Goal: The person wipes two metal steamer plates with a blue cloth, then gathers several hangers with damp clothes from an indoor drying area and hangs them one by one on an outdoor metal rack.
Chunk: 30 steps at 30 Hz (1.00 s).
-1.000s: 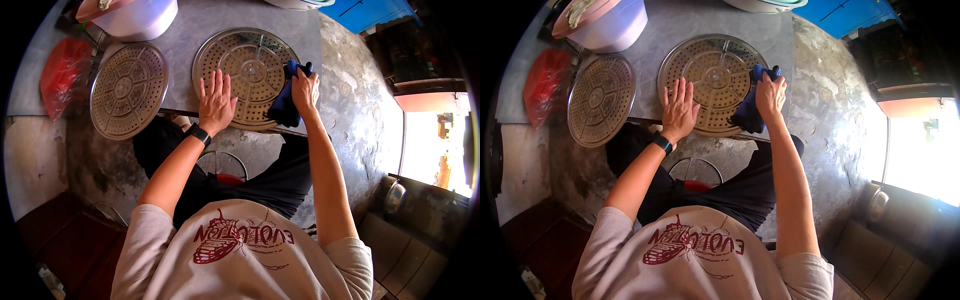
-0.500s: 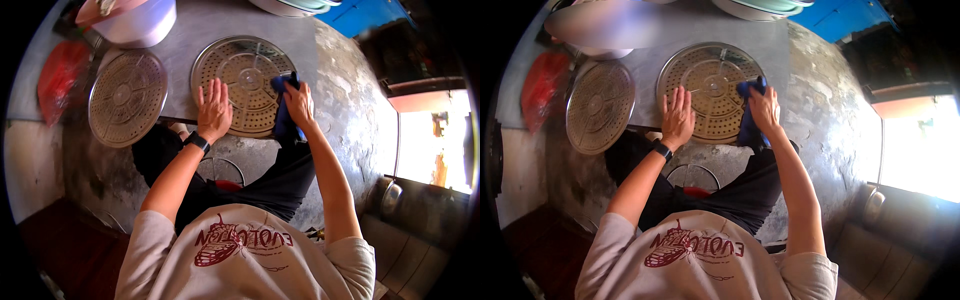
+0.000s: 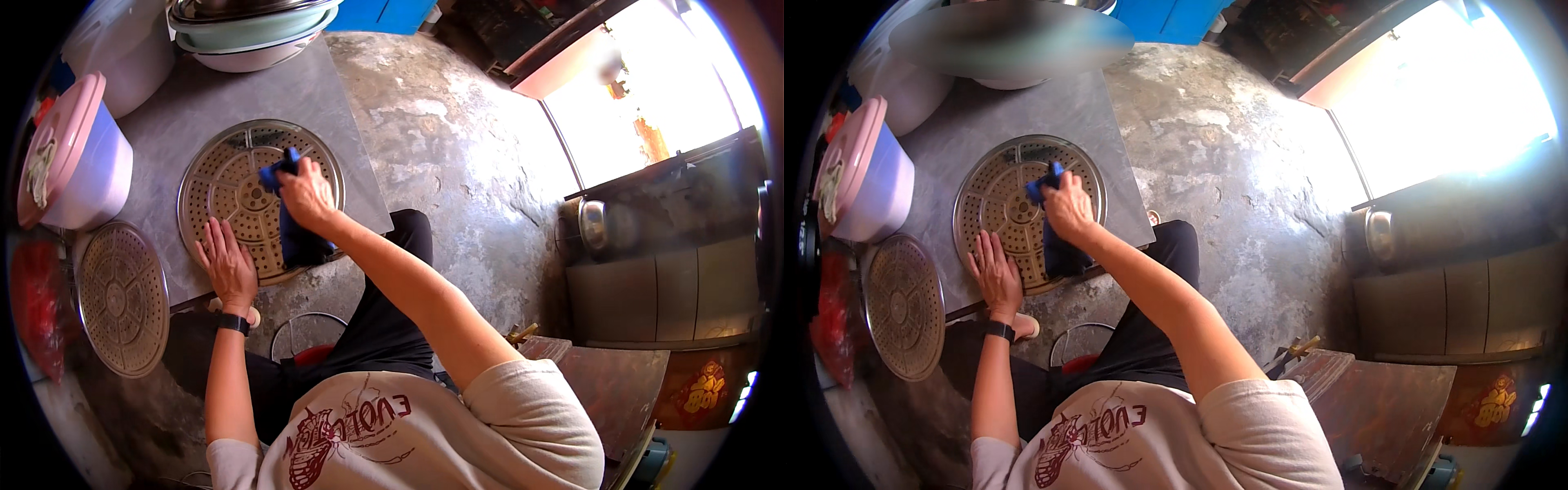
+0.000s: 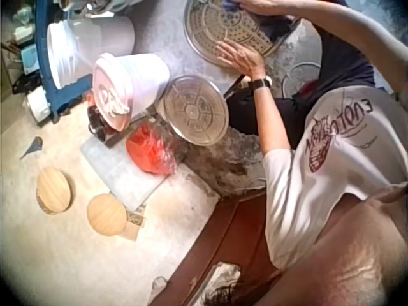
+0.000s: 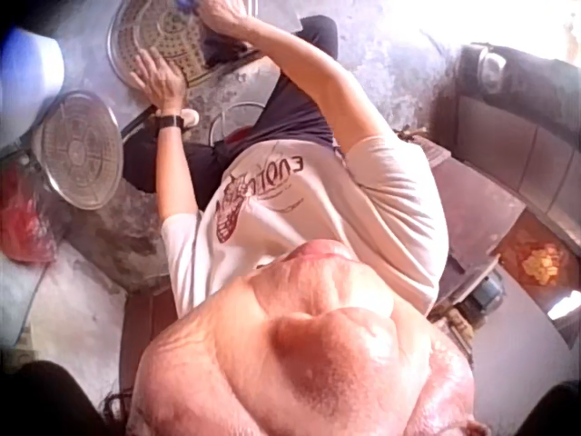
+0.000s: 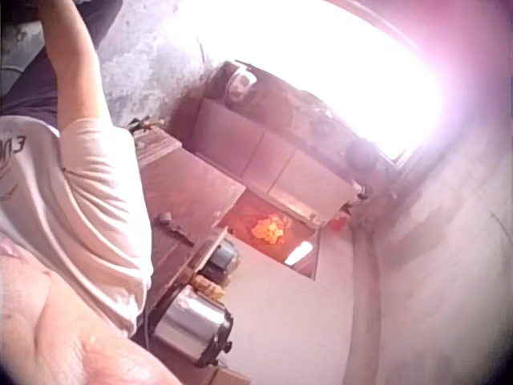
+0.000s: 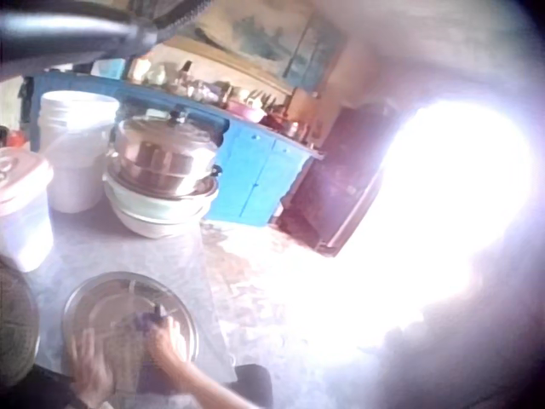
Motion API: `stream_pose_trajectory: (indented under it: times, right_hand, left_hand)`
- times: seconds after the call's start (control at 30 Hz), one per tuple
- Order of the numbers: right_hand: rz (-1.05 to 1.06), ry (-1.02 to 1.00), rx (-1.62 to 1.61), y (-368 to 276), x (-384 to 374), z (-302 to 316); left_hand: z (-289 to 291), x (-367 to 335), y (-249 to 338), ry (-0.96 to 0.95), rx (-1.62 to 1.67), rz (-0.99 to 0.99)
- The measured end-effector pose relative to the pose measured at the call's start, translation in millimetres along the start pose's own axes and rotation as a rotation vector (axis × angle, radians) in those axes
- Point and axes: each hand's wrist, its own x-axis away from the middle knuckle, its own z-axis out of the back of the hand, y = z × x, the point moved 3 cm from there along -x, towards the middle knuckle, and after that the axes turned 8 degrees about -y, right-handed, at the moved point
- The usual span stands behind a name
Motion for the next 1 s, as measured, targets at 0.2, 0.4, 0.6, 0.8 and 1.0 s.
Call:
stream_pose_trajectory:
  times: [0.2,0.4,0.6,0.8,1.0]
  right_hand:
    - [0.303,-0.109,0.024,-32.8,41.1,-17.2]
    - [0.133,-0.037,-0.046,12.9,45.3,9.9]
    - [0.167,0.129,0.007,60.5,61.4,34.9]
    - [0.001,0.593,-0.475,123.7,72.1,72.4]
    - [-0.084,0.638,-0.991,129.1,71.8,97.4]
  left_hand:
    - [-11.0,0.2,-6.0,-0.007,0.010,-0.001]
    - [24.8,14.6,9.9,-0.001,0.150,-0.204]
    - [27.0,34.0,10.1,-0.092,0.206,-0.413]
    - [74.3,16.7,-2.2,0.240,0.159,-0.461]
    - [143.7,-7.4,-13.9,0.512,0.948,-0.077]
